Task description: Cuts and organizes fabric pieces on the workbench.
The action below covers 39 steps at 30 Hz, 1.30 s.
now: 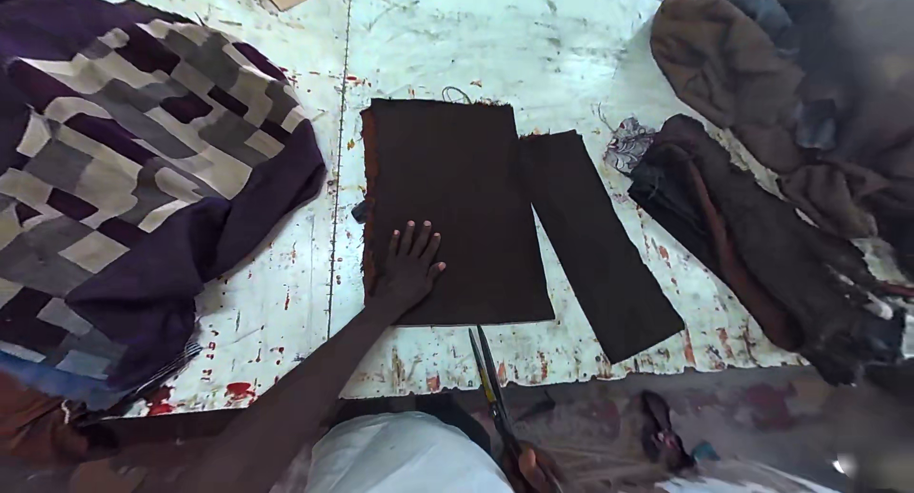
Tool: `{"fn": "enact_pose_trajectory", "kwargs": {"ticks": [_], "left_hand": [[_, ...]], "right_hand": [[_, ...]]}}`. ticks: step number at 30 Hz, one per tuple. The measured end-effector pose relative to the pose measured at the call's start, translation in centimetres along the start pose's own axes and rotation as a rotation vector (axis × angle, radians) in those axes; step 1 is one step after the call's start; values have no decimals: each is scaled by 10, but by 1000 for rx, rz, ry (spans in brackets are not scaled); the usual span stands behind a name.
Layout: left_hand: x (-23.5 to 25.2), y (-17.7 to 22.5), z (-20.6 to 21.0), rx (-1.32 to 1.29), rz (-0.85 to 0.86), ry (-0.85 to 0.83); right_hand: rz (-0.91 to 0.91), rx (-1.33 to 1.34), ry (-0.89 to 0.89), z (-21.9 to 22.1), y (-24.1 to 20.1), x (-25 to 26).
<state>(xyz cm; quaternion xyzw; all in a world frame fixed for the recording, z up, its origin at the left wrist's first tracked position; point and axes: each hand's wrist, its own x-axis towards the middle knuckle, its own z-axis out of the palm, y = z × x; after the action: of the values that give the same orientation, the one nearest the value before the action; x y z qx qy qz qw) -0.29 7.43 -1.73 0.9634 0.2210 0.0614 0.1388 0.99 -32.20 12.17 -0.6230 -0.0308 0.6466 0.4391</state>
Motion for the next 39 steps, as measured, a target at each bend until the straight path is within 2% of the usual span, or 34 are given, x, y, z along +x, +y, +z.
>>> {"fn": "enact_pose_trajectory", "kwargs": {"ticks": [5, 10, 14, 18, 21, 27, 32, 35, 39], "left_hand": [[2, 3, -3, -22, 0, -15], [-24, 27, -21, -38, -30, -108], [-33, 31, -4, 2, -24, -52], [-36, 32, 4, 42, -24, -16], [-35, 33, 3, 46, -28, -8], [-37, 31, 2, 24, -29, -13], [-35, 31, 2, 38, -23, -4], [-36, 32, 1, 37, -26, -21], [-36, 31, 0, 0, -30, -13]], "right_hand": [[-90, 97, 14, 18, -3, 56], [-95, 75, 45, 20, -9, 66], [-136, 109, 159, 29, -8, 80], [-174, 44, 236, 32, 14, 94], [-155, 51, 201, 34, 9, 92], [-110, 87, 117, 35, -37, 96], [-110, 96, 197, 34, -31, 109], [-101, 65, 183, 32, -27, 107], [-94, 27, 156, 38, -50, 104]]}}
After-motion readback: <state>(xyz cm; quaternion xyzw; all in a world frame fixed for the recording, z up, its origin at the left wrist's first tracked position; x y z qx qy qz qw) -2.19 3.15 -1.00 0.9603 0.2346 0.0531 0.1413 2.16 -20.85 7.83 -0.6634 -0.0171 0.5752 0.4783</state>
